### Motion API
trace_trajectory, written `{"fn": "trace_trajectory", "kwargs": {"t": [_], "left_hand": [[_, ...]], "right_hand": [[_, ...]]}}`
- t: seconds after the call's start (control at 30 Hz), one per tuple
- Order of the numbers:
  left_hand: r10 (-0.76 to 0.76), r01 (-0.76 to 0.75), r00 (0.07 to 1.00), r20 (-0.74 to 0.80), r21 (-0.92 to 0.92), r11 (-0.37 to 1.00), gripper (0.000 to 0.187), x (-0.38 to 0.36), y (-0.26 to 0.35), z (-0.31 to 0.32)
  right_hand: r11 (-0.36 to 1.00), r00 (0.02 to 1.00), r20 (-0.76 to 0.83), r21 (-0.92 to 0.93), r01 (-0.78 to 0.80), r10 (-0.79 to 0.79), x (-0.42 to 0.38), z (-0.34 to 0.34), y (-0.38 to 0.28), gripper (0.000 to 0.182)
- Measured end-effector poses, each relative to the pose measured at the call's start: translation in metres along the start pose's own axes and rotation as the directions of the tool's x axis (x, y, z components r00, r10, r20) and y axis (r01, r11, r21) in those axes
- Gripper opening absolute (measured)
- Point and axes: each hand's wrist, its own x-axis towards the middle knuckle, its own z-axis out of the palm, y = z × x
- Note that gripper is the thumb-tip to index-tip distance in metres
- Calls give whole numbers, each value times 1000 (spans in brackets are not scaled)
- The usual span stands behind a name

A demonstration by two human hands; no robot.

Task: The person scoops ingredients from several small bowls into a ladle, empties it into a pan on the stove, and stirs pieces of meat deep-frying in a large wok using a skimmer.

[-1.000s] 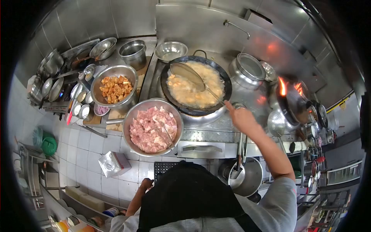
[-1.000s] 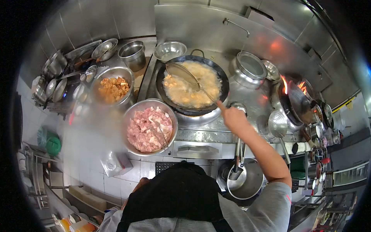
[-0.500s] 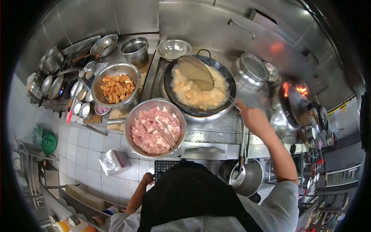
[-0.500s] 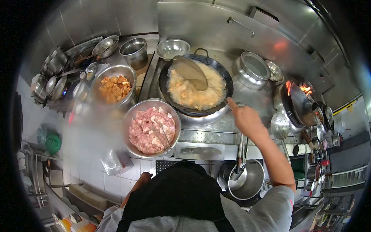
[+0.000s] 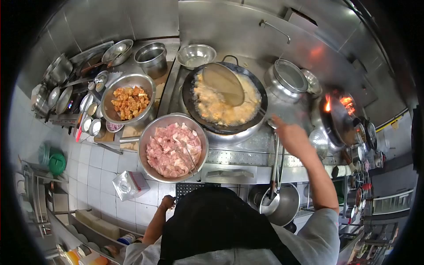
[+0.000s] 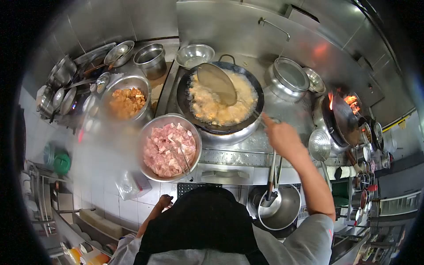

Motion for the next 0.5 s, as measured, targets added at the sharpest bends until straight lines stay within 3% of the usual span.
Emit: {"fn": "trace_trajectory", "kwargs": {"t": [0.03, 0.13, 0.23, 0.27, 0.3, 0.37, 0.47, 0.5], "left_hand": [[-76, 71, 997, -34, -140, 988, 35, -5, 4, 1], [-15, -3, 998, -68, -248, 969, 32, 0, -7, 7], [165, -162, 983, -82, 45, 986, 32, -5, -12, 7], [246, -239, 968, -57, 109, 965, 32, -4, -21, 4], [325, -316, 945, -31, 169, 934, 32, -3, -29, 1], [42, -41, 996, -84, 9, 999, 33, -47, 7, -6], [27, -32, 999, 36, 160, 987, 33, -40, -21, -22], [77, -91, 994, 74, 203, 975, 33, -30, -42, -28]], "right_hand": [[1000, 1000, -12, -1, -5, 5, -7, -17, 5, 48], [997, 993, -97, 13, -71, 72, -7, -28, 33, 43], [988, 974, -175, 87, -127, 141, 5, -20, 66, 41], [974, 969, -123, 102, -204, 216, 8, -22, 65, 40], [976, 969, -158, 139, -169, 191, 10, -10, 76, 40], [972, 962, -225, 211, -104, 152, 13, 44, 109, 40], [934, 979, -25, 307, -183, 200, 8, 112, 110, 40], [893, 980, -73, 428, -139, 187, 5, 127, 100, 41]]}}
